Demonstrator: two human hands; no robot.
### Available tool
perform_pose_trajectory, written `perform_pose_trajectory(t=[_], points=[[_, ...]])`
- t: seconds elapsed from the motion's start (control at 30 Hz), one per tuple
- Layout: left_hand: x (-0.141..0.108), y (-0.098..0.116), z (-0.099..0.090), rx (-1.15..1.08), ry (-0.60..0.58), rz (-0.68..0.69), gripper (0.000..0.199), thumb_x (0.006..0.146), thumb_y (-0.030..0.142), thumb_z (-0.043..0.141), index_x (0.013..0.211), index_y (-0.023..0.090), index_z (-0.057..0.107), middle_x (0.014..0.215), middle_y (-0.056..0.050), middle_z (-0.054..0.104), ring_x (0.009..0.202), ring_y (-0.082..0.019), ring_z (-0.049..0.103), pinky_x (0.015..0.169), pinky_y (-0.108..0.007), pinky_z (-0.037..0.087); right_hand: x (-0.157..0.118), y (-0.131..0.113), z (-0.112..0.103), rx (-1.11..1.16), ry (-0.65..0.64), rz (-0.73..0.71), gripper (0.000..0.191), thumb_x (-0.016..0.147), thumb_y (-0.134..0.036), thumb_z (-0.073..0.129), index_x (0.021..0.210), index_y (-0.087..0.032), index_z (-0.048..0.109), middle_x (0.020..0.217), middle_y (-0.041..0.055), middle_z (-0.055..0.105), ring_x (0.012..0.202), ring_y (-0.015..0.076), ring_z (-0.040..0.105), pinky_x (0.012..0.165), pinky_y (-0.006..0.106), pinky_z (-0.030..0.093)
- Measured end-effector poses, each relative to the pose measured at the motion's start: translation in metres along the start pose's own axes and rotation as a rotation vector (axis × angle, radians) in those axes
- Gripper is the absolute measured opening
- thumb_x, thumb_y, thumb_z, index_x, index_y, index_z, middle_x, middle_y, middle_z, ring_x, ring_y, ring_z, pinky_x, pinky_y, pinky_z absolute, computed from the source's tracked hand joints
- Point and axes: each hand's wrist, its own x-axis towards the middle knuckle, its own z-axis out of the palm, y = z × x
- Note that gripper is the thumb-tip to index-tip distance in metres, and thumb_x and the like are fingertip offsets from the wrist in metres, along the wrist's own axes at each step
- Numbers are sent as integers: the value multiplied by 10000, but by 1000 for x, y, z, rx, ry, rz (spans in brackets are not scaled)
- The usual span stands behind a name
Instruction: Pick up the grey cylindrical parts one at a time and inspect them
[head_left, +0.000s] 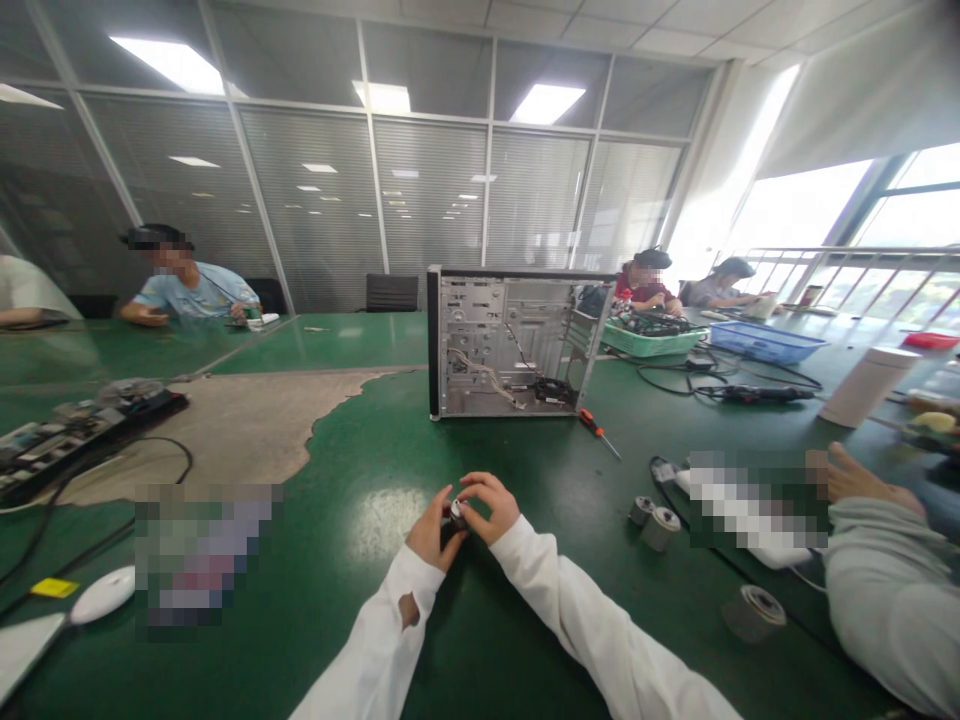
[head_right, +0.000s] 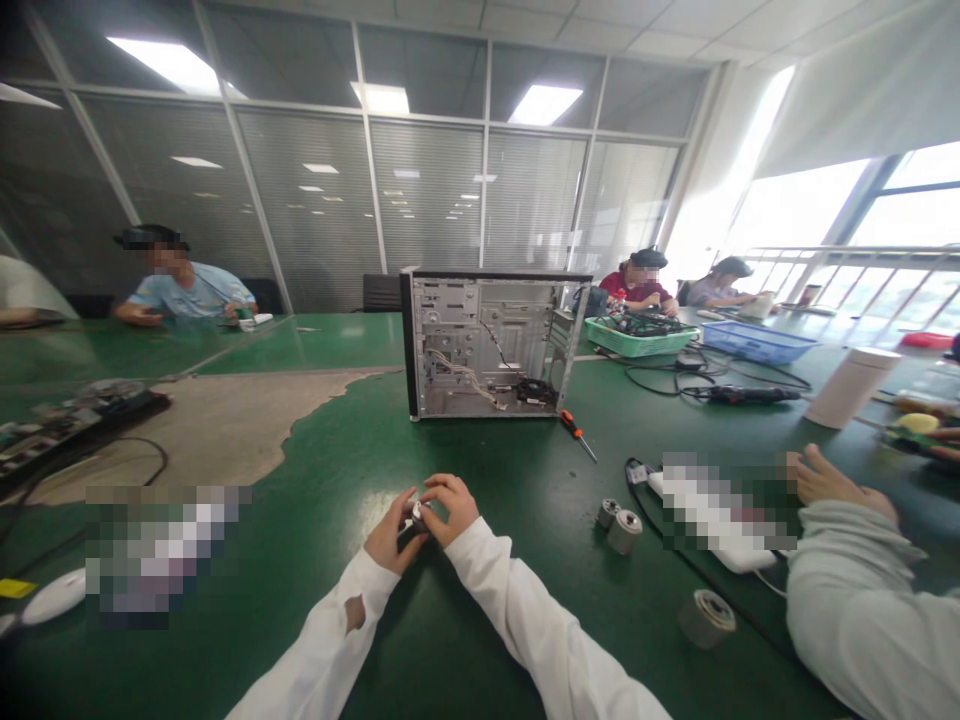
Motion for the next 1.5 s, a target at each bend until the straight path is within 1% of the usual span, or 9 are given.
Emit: perform_pose_trajectory(t=[0.2,0.3,0.37,0.5,0.6,0.67,0.83,1.1,1.5], points=[[1,-2,0,22,-13,5,605,654,164,508,1199,179,246,1017,-73,540,893,-170,530,802,-355,421,5,6,-10,10,71,-4,92,679,-212,514,746,-199,576,859,49,567,830,153,516,725,290,429],[3,-7,0,51,8,-3,588,665,167,502,1196,178,253,1028,-78,540,891,-173,536,803,-355,418,-3,21,-21,-94,38,35,85,669,-216,523,733,-201,577,869,52,563,832,161,512,743,306,414],[3,-10,-1,74,32,-8,574,674,174,497,1195,167,256,1039,-89,535,900,-177,534,801,-351,421,-11,32,-28,-200,-38,79,73,659,-217,532,710,-205,584,879,49,563,844,170,503,765,322,394],[3,-15,-2,129,61,-22,565,681,188,491,1196,149,262,1037,-104,533,911,-185,532,802,-352,419,-22,47,-41,-370,-260,214,74,656,-246,538,695,-216,593,917,37,569,878,183,484,763,337,367],[3,-16,-2,173,50,-54,641,635,194,542,1204,144,249,1038,-106,530,911,-199,531,805,-358,414,-23,49,-51,-425,-402,271,196,642,-276,545,828,-226,576,976,34,558,919,196,465,753,341,350],[3,-16,-2,199,34,-79,710,582,178,586,1204,135,247,1049,-110,522,924,-210,523,812,-357,408,-23,48,-57,-438,-445,272,309,632,-267,541,938,-228,534,1025,38,538,953,200,445,760,341,334],[4,-15,-1,233,17,-87,716,557,157,598,1190,132,265,1084,-122,503,974,-230,497,833,-369,388,-25,43,-60,-449,-443,252,317,631,-208,505,947,-228,527,1050,39,522,971,201,428,769,341,314],[3,-9,-3,248,23,-84,649,597,205,586,1175,144,295,1106,-125,491,1014,-247,468,840,-403,364,-24,42,-59,-460,-437,242,297,636,-208,503,929,-237,542,1023,36,533,951,203,432,767,339,312],[2,-7,-4,275,17,-63,591,621,219,561,1155,122,326,1139,-137,465,1031,-248,449,824,-392,375,-24,40,-59,-474,-442,239,293,641,-211,498,931,-226,541,1028,36,530,954,202,429,757,346,322]])
